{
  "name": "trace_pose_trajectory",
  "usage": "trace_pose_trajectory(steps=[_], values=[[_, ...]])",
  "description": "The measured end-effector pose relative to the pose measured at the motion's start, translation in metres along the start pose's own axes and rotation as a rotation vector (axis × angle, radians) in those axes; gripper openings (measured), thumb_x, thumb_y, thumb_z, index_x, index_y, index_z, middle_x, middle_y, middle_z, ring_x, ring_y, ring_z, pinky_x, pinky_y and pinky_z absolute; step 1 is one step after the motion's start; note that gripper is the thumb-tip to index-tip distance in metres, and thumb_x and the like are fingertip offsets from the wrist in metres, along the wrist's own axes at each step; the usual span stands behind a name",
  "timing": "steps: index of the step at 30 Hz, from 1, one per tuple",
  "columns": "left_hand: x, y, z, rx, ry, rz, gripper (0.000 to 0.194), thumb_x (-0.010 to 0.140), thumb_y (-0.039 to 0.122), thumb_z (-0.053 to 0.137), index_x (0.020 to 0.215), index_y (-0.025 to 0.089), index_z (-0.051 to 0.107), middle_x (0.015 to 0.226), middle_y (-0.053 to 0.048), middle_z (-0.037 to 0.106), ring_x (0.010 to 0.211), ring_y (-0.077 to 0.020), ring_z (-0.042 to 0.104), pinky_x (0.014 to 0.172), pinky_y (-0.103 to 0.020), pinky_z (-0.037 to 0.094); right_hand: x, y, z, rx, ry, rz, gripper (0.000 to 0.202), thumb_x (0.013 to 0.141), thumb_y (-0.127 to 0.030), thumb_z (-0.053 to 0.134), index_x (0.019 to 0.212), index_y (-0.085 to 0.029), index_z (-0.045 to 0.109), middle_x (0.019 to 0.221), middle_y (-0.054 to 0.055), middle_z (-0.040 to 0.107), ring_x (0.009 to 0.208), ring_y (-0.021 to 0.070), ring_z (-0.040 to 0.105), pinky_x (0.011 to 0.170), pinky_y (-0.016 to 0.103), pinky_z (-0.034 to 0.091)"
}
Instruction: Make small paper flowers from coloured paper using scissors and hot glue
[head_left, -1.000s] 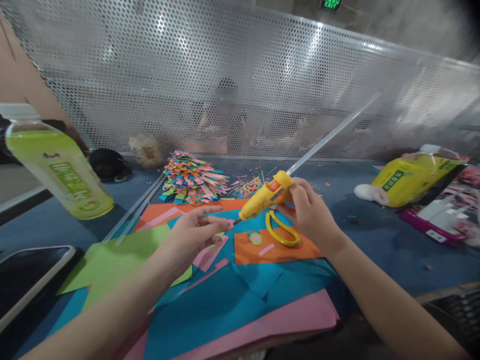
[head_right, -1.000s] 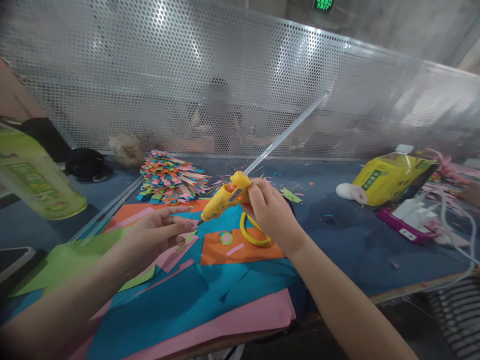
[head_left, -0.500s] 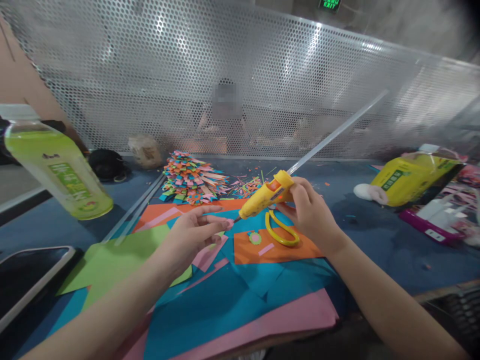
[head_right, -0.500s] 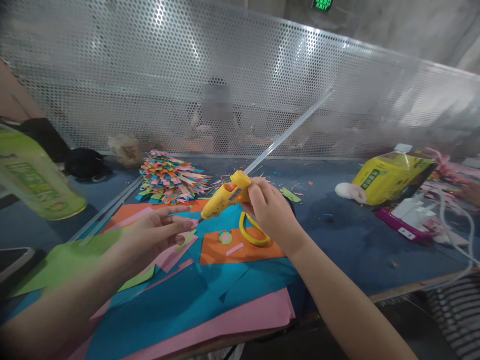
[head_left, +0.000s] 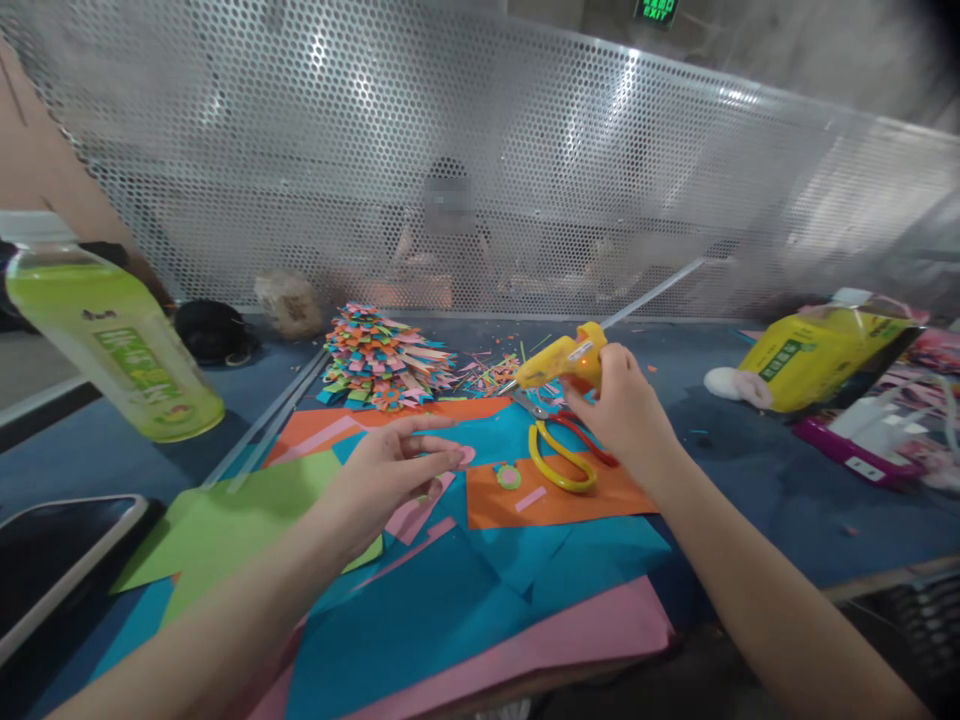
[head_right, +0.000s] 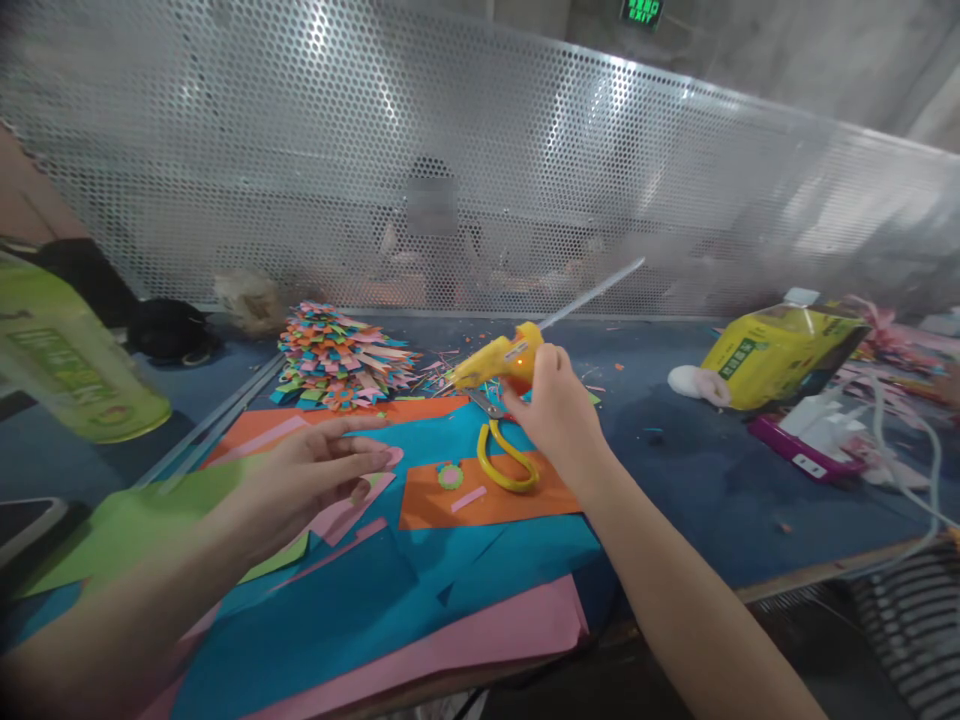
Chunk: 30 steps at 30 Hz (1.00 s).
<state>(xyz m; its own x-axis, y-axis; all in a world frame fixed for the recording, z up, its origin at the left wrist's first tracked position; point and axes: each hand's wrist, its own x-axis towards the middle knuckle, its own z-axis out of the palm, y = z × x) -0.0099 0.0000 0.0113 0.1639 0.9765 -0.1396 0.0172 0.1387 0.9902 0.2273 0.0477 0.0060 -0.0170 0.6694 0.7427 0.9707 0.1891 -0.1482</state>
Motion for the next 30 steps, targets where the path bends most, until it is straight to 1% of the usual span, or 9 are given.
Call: trace_pose_trajectory(steps=[3, 7, 11, 17, 19, 23, 25, 27, 30], values=[[0.0, -0.002, -0.001, 0.036, -0.009, 0.019, 0.044, 0.06, 0.027, 0.071, 0.097, 0.016, 0.051, 0.069, 0.0, 0.064, 0.048, -0.0066, 0.051, 0.043, -0.018, 0.038, 0.006, 0.018, 0.002, -0.125, -0.233, 0.301, 0.036, 0.075, -0.038, 0.048, 0.096, -0.008, 0.047, 0.088, 0.017, 0.058, 0.076, 0.0272, 0.059, 0.059, 0.034, 0.045], [0.001, -0.003, -0.001, 0.058, -0.019, 0.034, 0.046, 0.061, 0.028, 0.071, 0.1, 0.016, 0.049, 0.069, 0.0, 0.064, 0.05, -0.0073, 0.052, 0.043, -0.018, 0.038, 0.01, 0.047, 0.009, -0.217, -0.584, 0.488, 0.037, 0.079, -0.033, 0.04, 0.096, -0.006, 0.057, 0.091, 0.02, 0.061, 0.087, 0.0287, 0.06, 0.068, 0.034, 0.044], [0.001, -0.001, 0.0, 0.067, -0.03, 0.056, 0.048, 0.061, 0.025, 0.071, 0.102, 0.015, 0.049, 0.07, 0.0, 0.064, 0.048, -0.0058, 0.05, 0.043, -0.018, 0.039, 0.009, 0.057, 0.016, -0.251, -0.69, 0.555, 0.032, 0.076, -0.03, 0.045, 0.094, -0.01, 0.062, 0.097, 0.019, 0.062, 0.09, 0.0303, 0.059, 0.069, 0.036, 0.044], [0.001, -0.001, 0.0, 0.086, -0.054, 0.117, 0.044, 0.062, 0.024, 0.07, 0.102, 0.015, 0.052, 0.071, 0.0, 0.065, 0.051, -0.0061, 0.052, 0.046, -0.017, 0.04, 0.01, 0.033, 0.004, -0.355, -0.659, 0.606, 0.038, 0.077, -0.033, 0.047, 0.102, -0.005, 0.057, 0.102, 0.023, 0.057, 0.095, 0.0387, 0.054, 0.07, 0.047, 0.041], [0.001, -0.002, 0.0, 0.1, -0.05, 0.132, 0.045, 0.062, 0.025, 0.069, 0.102, 0.015, 0.052, 0.071, -0.001, 0.066, 0.052, -0.007, 0.052, 0.045, -0.018, 0.039, 0.009, 0.019, 0.001, -0.355, -0.579, 0.458, 0.038, 0.08, -0.033, 0.046, 0.106, -0.007, 0.053, 0.106, 0.022, 0.054, 0.101, 0.0358, 0.05, 0.075, 0.045, 0.039], [0.001, -0.002, 0.002, 0.128, -0.046, 0.143, 0.045, 0.062, 0.025, 0.069, 0.102, 0.014, 0.052, 0.071, -0.002, 0.066, 0.052, -0.0085, 0.053, 0.045, -0.019, 0.039, 0.0, -0.01, 0.008, -0.09, -0.491, -0.452, 0.023, 0.083, -0.019, 0.044, 0.103, -0.015, 0.054, 0.101, 0.013, 0.056, 0.092, 0.0226, 0.052, 0.075, 0.032, 0.038], [0.002, -0.002, 0.002, 0.13, -0.044, 0.148, 0.045, 0.062, 0.025, 0.068, 0.102, 0.014, 0.052, 0.072, -0.002, 0.066, 0.053, -0.0094, 0.054, 0.045, -0.019, 0.04, -0.009, -0.024, 0.015, 0.037, -0.488, -0.757, 0.021, 0.085, -0.021, 0.042, 0.101, -0.02, 0.055, 0.093, 0.008, 0.058, 0.084, 0.0192, 0.052, 0.072, 0.03, 0.036], [0.002, -0.002, 0.002, 0.124, -0.038, 0.153, 0.046, 0.061, 0.025, 0.069, 0.103, 0.014, 0.052, 0.072, -0.002, 0.066, 0.052, -0.009, 0.054, 0.045, -0.019, 0.04, -0.017, -0.035, 0.02, 0.073, -0.485, -0.893, 0.016, 0.084, -0.023, 0.045, 0.095, -0.02, 0.057, 0.089, 0.007, 0.058, 0.083, 0.0194, 0.052, 0.071, 0.031, 0.034], [0.002, -0.001, 0.002, 0.119, -0.021, 0.147, 0.048, 0.06, 0.026, 0.07, 0.103, 0.014, 0.052, 0.071, -0.002, 0.066, 0.052, -0.0091, 0.054, 0.045, -0.019, 0.04, -0.022, -0.04, 0.02, 0.116, -0.537, -0.805, 0.02, 0.081, -0.03, 0.051, 0.091, -0.015, 0.058, 0.09, 0.009, 0.059, 0.084, 0.0208, 0.052, 0.072, 0.032, 0.035]])
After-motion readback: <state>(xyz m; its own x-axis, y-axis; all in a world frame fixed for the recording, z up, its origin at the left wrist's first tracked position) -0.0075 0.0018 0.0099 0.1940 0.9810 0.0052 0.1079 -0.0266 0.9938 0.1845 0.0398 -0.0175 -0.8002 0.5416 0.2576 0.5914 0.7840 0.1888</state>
